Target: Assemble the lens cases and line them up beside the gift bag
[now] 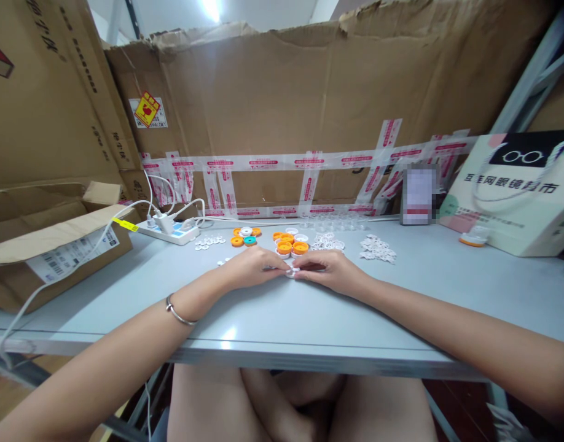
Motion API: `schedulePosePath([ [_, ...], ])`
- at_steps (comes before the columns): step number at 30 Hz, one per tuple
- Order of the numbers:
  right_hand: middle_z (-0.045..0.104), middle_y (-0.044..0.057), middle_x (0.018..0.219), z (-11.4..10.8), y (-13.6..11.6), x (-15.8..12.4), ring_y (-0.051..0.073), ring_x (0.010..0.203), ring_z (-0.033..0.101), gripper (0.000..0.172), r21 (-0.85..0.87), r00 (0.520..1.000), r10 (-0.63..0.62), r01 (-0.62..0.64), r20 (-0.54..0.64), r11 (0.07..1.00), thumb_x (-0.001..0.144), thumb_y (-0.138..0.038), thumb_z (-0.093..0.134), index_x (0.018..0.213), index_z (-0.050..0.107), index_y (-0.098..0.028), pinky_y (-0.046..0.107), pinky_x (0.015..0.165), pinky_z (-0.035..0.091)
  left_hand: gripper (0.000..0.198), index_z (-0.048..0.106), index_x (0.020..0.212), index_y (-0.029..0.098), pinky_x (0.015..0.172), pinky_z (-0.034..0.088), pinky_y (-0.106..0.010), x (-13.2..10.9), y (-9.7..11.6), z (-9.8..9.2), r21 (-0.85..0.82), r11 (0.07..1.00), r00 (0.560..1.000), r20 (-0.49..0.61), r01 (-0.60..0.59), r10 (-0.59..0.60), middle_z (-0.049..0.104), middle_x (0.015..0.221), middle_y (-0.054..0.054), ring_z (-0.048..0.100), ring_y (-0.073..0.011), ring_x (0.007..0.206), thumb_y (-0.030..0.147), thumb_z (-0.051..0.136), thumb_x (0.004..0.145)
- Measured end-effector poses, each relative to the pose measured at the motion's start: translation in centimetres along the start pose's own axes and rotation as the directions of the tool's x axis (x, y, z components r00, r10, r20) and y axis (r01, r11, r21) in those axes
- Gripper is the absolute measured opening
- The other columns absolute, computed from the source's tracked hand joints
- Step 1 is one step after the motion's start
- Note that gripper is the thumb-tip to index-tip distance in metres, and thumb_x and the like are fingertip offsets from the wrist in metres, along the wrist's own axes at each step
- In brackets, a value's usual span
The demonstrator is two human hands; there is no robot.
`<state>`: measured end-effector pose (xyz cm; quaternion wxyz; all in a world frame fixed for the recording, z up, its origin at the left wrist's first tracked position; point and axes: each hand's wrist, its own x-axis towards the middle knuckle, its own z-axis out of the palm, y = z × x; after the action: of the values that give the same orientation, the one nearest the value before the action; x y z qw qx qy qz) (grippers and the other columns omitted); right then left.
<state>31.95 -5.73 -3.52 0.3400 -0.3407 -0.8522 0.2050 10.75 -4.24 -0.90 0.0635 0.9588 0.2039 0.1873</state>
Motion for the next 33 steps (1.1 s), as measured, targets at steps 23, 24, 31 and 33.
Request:
schedulePosePath([
  [23,0.071,0.004,0.083,0.04,0.21,0.02,0.016,0.079,0.064,0.014,-0.101,0.986,-0.167,0.166,0.001,0.981,0.079,-0.029,0.058,0.081,0.068,-0.019,0.029,0.075,0.050,0.023,0.068,0.094,0.015,0.077,0.046,-0.021,0.02,0.03,0.21,0.009,1.000,1.000,-0.008,-0.027,0.027,0.068,0.095,-0.007,0.063,-0.0138,0.085,0.015,0.048,0.083],
  [24,0.071,0.004,0.084,0.04,0.21,0.03,0.016,0.080,0.064,0.014,-0.101,0.984,-0.180,0.180,0.006,0.978,0.079,-0.029,0.058,0.081,0.068,-0.019,0.029,0.076,0.049,0.023,0.068,0.094,0.014,0.078,0.046,-0.021,-0.01,0.06,0.18,0.013,1.000,1.000,-0.004,-0.027,0.027,0.068,0.095,-0.008,0.063,-0.0139,0.085,0.015,0.048,0.083],
  [31,0.071,0.007,0.087,0.09,0.18,0.11,0.016,0.082,0.065,0.016,-0.080,0.981,-0.192,0.192,0.003,0.978,0.079,-0.028,0.057,0.080,0.069,-0.018,0.029,0.077,0.050,0.025,0.067,0.096,0.015,0.079,0.045,-0.022,0.01,0.39,0.17,0.015,1.000,0.999,0.041,-0.009,0.008,0.066,0.097,-0.008,0.062,-0.0142,0.086,0.014,0.045,0.083],
  [33,0.071,0.006,0.088,0.06,0.11,0.11,0.016,0.083,0.065,0.015,-0.067,0.984,-0.180,0.180,0.003,0.981,0.079,-0.028,0.058,0.080,0.070,-0.018,0.029,0.078,0.050,0.025,0.066,0.097,0.015,0.079,0.045,-0.022,0.12,0.49,-0.21,0.004,1.000,0.998,0.065,-0.006,0.005,0.066,0.098,-0.008,0.061,-0.0141,0.087,0.015,0.045,0.084],
])
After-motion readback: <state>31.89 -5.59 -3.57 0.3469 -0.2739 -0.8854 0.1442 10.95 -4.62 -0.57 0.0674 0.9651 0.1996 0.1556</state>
